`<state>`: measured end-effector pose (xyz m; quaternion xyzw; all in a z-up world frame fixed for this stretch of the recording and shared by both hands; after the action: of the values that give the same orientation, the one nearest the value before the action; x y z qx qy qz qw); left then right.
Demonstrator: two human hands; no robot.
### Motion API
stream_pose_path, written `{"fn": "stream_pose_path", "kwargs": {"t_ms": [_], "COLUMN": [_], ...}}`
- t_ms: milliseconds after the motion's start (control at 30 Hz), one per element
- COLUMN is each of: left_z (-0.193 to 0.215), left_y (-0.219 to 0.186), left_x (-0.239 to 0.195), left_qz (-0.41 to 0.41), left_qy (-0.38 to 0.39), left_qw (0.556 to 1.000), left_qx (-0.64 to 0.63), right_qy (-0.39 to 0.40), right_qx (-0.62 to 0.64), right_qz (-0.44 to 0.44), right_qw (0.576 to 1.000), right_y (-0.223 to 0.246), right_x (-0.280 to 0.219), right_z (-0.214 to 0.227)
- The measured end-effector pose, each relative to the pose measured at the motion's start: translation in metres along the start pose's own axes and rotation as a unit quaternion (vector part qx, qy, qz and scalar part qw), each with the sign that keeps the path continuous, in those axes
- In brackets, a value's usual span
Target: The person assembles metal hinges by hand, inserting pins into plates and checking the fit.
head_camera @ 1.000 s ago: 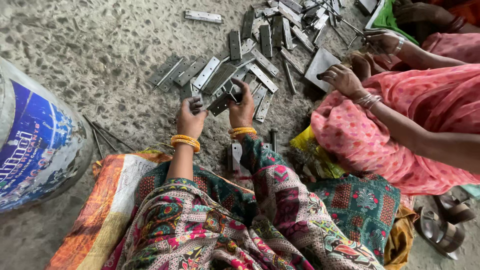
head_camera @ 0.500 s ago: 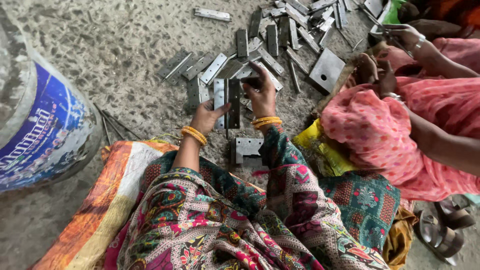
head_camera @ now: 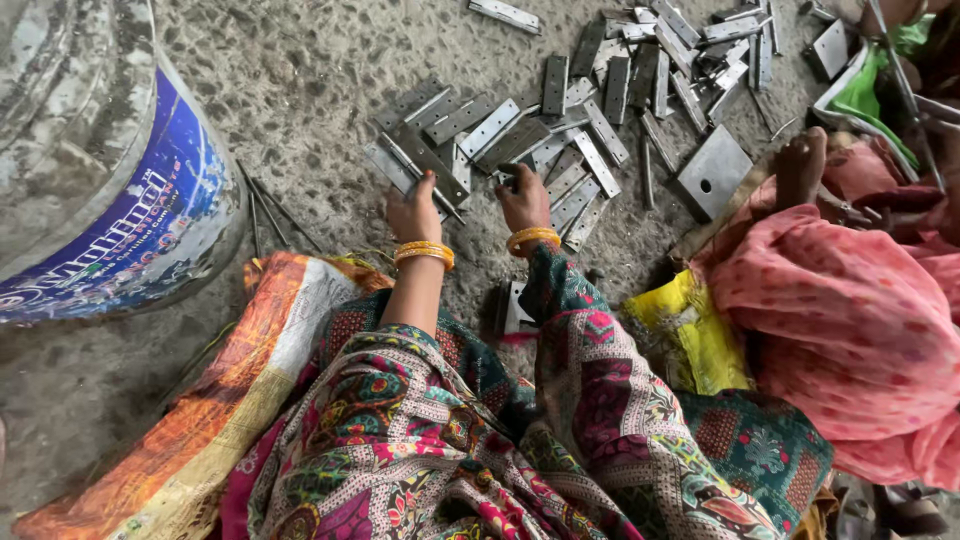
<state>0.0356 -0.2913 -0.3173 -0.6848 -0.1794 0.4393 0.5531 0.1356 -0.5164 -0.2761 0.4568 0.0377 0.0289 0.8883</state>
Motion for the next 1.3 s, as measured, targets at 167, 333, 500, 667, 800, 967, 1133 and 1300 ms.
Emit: {"fn": "stream_pose_path", "kwargs": {"t_ms": [167,333,500,667,800,967,1133,1300], "left_z": [0.002,0.004,0.005,0.001,0.001,0.001,-0.002,-0.001], "left_y": [-0.004,-0.019,-0.027,-0.004,-0.005,-0.012,-0.013,-0.006], "left_x": [-0.006,-0.018,-0.017,-0.009,-0.007,-0.013,-0.005,0.002], "left_qz": [-0.007,0.034,-0.039,-0.015,-0.009,0.028,-0.003,-0.020], "left_qy": [-0.024,-0.006,-0.028,-0.044,-0.041,-0.027,-0.007,0.005], "left_qw": [0.999,0.999,0.998,0.999,0.999,0.998,0.995,0.990], "left_qx": [0.028,-0.005,-0.049,-0.013,-0.011,-0.053,-0.099,-0.138], "right_qy": [0.005,0.067,0.113,0.045,0.067,0.093,0.080,0.006], "right_qx": [-0.201,-0.316,-0.435,-0.458,-0.489,-0.501,-0.516,-0.511], "right_qz": [0.101,0.145,0.201,0.332,0.332,0.340,0.283,0.316], "right_qw": [0.974,0.935,0.871,0.824,0.804,0.791,0.804,0.799], "right_y": [0.078,0.109,0.092,0.100,0.106,0.111,0.086,0.081], "right_x": [0.026,0.062,0.081,0.056,0.037,0.015,-0.002,-0.029], "right_z": [-0.035,-0.075,-0.093,-0.082,-0.071,-0.045,-0.031,-0.025]}}
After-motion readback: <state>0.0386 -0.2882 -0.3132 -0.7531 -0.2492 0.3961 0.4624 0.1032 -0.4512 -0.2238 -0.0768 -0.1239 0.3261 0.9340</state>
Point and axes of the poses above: each hand's wrist, its own x-axis towards the middle knuckle, its own z-axis out of the back of the hand, y = z × x, the point moved 8 cm from there along x, towards the middle knuckle, and after that the axes turned 2 degrees about x, right-handed, at the moved point
